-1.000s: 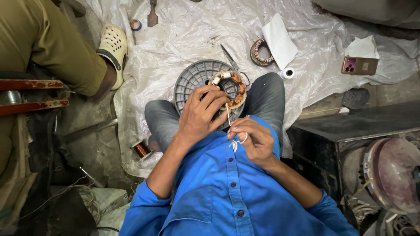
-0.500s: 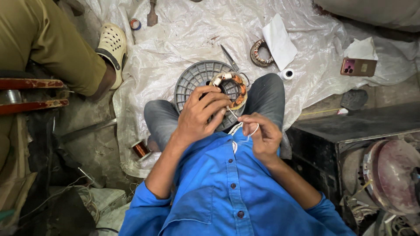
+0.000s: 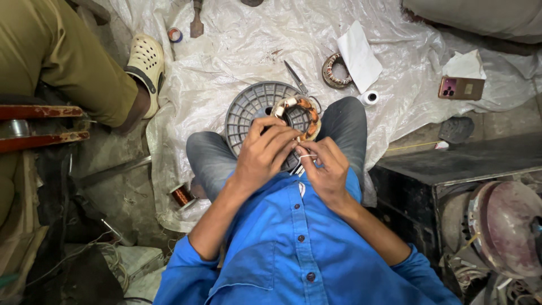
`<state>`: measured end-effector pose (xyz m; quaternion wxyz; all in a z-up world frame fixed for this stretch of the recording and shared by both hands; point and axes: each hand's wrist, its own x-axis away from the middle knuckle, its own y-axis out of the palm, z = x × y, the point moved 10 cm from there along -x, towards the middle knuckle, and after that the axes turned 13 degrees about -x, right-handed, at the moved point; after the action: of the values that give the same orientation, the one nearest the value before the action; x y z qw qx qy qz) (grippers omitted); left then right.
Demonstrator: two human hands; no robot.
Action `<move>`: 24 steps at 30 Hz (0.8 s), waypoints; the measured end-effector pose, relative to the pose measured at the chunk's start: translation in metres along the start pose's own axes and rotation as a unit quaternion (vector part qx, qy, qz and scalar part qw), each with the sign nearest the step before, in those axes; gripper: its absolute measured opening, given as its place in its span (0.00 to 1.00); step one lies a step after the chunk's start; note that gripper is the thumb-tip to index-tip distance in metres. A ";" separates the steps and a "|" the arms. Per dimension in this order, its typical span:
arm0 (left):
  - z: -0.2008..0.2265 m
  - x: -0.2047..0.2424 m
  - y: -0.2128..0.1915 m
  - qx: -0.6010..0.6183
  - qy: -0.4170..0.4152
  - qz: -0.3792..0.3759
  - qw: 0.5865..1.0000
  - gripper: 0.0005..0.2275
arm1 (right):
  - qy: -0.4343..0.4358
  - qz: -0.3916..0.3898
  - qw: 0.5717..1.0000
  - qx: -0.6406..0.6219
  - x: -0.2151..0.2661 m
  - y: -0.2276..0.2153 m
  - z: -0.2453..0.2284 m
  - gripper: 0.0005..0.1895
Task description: The person sits on the floor and wraps white string around the copper windings of a motor stator to secure them. The person repeatedly pulls the string tight and adjusts the windings by hand.
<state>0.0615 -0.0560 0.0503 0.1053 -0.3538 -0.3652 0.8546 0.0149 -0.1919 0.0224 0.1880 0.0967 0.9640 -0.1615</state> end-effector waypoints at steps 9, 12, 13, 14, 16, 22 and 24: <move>0.003 -0.003 -0.002 0.015 0.005 -0.017 1.000 0.13 | -0.046 0.015 0.999 0.021 0.004 -0.001 0.001 0.10; 0.001 -0.005 0.000 0.015 0.007 -0.026 1.000 0.12 | -0.049 0.015 0.999 0.009 0.003 0.002 0.004 0.10; 0.001 -0.004 0.000 0.016 0.004 -0.027 0.999 0.11 | -0.038 0.016 0.999 0.001 0.005 0.001 0.007 0.09; 0.000 -0.005 0.001 0.016 0.003 -0.028 0.999 0.11 | -0.031 0.018 0.999 -0.007 0.005 0.001 0.009 0.10; -0.001 -0.004 0.002 0.015 -0.001 -0.028 0.999 0.10 | -0.018 0.022 0.999 -0.024 0.006 0.000 0.014 0.10; 0.001 -0.003 0.003 0.000 0.002 -0.019 1.000 0.09 | 0.003 0.022 0.998 -0.054 0.007 -0.001 0.024 0.09; 0.002 -0.004 0.002 -0.003 0.000 -0.014 1.000 0.09 | 0.012 -0.006 0.996 -0.088 0.010 -0.001 0.027 0.07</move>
<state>0.0628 -0.0607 0.0518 0.1163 -0.3487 -0.3725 0.8521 0.0150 -0.2010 -0.0052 0.1836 0.0761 0.9771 -0.0765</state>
